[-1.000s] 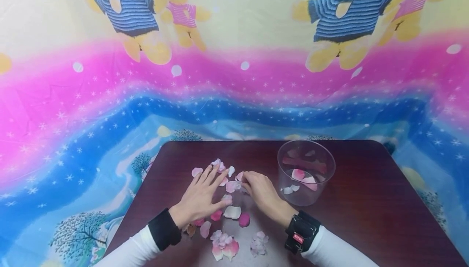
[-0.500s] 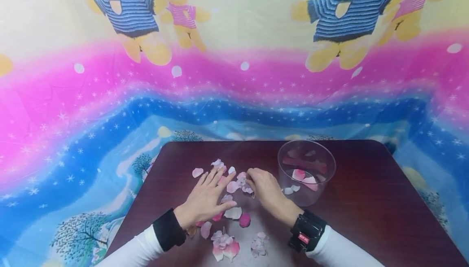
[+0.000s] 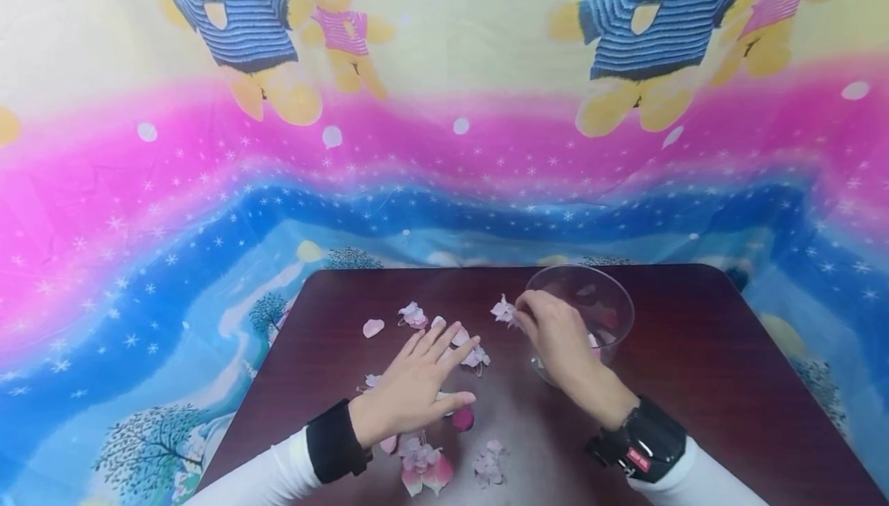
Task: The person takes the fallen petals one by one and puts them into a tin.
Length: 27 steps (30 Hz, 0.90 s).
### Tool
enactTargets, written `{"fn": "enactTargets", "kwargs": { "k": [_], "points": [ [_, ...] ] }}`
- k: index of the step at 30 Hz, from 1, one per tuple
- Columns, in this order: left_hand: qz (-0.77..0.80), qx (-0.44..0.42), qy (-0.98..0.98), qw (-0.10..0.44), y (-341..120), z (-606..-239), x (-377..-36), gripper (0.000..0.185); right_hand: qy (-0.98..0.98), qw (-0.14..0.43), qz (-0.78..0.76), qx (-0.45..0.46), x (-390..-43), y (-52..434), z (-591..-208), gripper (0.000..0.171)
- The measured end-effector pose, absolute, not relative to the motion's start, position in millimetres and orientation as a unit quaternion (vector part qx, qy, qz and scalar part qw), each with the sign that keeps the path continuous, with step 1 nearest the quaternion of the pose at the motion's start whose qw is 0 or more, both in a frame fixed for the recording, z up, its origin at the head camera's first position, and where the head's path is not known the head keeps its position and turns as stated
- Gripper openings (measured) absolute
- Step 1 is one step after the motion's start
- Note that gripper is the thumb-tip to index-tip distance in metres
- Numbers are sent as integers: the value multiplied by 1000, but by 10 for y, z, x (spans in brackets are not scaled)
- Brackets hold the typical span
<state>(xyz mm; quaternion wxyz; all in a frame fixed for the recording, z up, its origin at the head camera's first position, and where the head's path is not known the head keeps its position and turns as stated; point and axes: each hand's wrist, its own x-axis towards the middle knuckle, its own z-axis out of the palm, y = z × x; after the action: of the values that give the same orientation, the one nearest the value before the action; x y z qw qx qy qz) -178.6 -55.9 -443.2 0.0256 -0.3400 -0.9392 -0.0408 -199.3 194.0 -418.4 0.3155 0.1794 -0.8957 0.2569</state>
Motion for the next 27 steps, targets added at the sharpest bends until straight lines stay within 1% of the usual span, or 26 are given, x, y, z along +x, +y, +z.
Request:
{"fn": "enactTargets", "kwargs": {
  "k": [7,11,14,17,19,21,23,25,27],
  "points": [
    [-19,-384,-921,70,-423,-4377,-1683,77,-890,355,245,146,-1987,2187,-3979,15],
    [-7,-391,-916,85,-399,-4376,-1668,77,-894,350,245,133,-2017,2278,-3975,13],
    [-8,-389,-918,80,-399,-4382,-1671,77,-902,335,243,124,-2046,2341,-4012,11],
    [-11,-384,-921,70,-406,-4397,-1677,76,-924,292,222,109,-2073,2406,-4061,9],
    [-12,-379,-923,61,-413,-4404,-1678,76,-948,243,185,95,-2087,2449,-4100,14],
    [-12,-376,-924,59,-421,-4424,-1683,75,-968,188,143,84,-2095,2483,-4149,27],
    [-11,-376,-925,58,-429,-4444,-1686,74,-981,139,107,80,-2102,2508,-4205,44],
    [-12,-376,-925,60,-438,-4459,-1688,73,-986,112,90,81,-2110,2520,-4257,58],
    [-13,-376,-925,60,-443,-4470,-1693,73,-988,99,89,83,-2115,2523,-4294,64]
  ]
}}
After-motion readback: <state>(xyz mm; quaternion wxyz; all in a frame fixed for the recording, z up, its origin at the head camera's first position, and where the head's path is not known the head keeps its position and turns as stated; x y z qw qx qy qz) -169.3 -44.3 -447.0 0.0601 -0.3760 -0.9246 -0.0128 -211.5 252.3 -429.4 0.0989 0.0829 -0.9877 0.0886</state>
